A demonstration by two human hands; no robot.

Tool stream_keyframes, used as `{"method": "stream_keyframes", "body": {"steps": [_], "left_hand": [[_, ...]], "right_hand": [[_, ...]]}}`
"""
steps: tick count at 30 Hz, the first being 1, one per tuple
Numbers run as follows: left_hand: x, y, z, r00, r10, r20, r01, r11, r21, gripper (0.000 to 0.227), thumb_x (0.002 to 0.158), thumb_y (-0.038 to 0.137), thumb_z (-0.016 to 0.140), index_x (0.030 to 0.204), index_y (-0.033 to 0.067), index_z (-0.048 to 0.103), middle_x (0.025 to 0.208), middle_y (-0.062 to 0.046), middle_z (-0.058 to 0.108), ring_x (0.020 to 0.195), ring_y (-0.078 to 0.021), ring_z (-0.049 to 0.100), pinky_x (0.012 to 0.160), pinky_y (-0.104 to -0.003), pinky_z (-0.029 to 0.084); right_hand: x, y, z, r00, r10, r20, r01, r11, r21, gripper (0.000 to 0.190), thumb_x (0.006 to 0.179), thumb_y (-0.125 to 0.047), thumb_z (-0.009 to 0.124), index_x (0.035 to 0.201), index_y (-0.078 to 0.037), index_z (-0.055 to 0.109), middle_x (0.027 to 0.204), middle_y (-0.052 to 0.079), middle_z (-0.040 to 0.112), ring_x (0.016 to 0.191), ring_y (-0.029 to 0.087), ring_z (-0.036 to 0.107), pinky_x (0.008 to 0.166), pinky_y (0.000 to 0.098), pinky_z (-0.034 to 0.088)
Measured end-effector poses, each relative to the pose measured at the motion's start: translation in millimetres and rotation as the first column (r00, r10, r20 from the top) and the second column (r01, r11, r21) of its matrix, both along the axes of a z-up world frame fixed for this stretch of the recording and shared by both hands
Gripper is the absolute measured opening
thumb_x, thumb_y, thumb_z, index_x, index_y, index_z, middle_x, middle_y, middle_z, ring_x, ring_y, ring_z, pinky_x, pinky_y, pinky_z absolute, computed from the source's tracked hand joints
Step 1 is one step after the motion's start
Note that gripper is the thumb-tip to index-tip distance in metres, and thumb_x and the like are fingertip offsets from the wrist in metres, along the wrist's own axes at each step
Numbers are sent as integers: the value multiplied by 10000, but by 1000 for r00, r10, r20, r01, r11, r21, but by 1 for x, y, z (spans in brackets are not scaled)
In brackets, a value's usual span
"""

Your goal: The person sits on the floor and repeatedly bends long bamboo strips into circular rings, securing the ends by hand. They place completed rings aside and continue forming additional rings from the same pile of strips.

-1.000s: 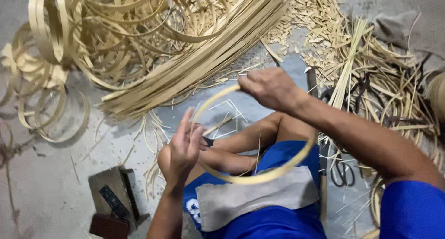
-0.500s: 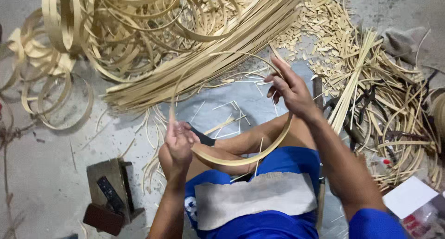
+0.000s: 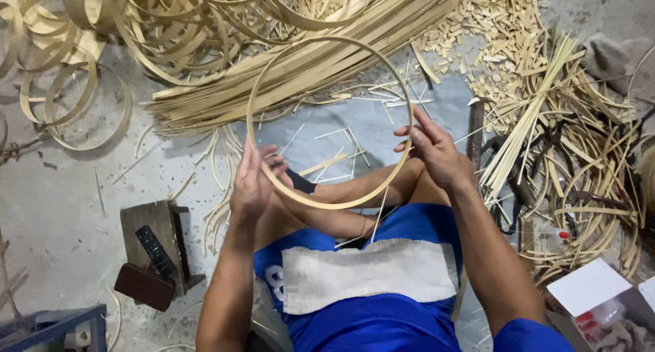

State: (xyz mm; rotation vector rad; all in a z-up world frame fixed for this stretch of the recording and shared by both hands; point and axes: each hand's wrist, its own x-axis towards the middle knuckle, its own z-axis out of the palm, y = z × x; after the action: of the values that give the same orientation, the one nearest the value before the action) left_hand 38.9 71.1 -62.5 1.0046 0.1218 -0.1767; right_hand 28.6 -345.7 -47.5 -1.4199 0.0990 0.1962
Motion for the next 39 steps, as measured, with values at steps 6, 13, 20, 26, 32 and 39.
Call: {"method": "stream_keyframes", "body": {"steps": [6, 13, 20, 26, 32, 39], "left_hand": [[-3, 14, 20, 950, -291, -116, 309, 928, 208, 826, 996, 206, 600, 1663, 164, 113, 1039, -108, 649, 960, -285, 709, 794, -426, 630], [-16, 12, 30, 927, -357, -113, 373, 906, 202, 881, 991, 236, 664, 1686, 151, 129, 983, -79, 660, 946, -221, 696, 778, -378, 630], [-6, 17, 6, 963, -240, -121, 255, 957, 135, 786, 953, 249, 612, 1599, 244, 164, 930, -37, 634, 841, -205, 696, 708, -383, 622], [131, 69, 83, 810, 236, 537, -385, 905, 182, 960, 1077, 346, 680, 1596, 142, -101, 1610, -277, 148, 1501, -381, 391, 1200, -548, 411], [180, 20, 62, 935, 236, 265, -279, 950, 141, 797, 1000, 601, 396, 1616, 144, 176, 1558, -104, 329, 1351, -353, 519, 978, -519, 557], [53, -78, -48, 933, -347, 91, 240, 792, 562, 579, 1011, 286, 612, 1533, 98, 443, 1220, -111, 708, 1007, -178, 702, 810, -322, 598]], "right_hand": [[-18, -8, -25, 997, -61, -48, 63, 997, 42, 607, 1086, -189, 471, 1651, -104, 267, 1102, 105, 677, 952, 215, 706, 864, 331, 566], [-33, -24, -45, 998, 47, -44, -35, 969, 245, 659, 1105, -181, 487, 1712, -144, 234, 918, 82, 588, 817, 229, 652, 791, 373, 566], [-52, -37, -29, 993, -115, -5, 115, 993, 10, 692, 1066, -289, 457, 1673, -145, 157, 1307, 167, 650, 1089, 230, 683, 907, 358, 548], [-95, -90, -47, 943, -315, -105, 314, 949, -27, 593, 1099, -304, 437, 1630, -56, 347, 1193, 178, 669, 970, 259, 689, 808, 361, 563], [-144, -144, -109, 895, -442, -64, 432, 893, -129, 534, 1128, -262, 469, 1596, -9, 428, 1193, 172, 666, 965, 237, 679, 807, 347, 538], [-212, -138, -149, 793, -534, -291, 493, 845, -207, 452, 1108, -291, 494, 1445, 1, 565, 1134, 161, 700, 909, 255, 685, 753, 369, 563]]}}
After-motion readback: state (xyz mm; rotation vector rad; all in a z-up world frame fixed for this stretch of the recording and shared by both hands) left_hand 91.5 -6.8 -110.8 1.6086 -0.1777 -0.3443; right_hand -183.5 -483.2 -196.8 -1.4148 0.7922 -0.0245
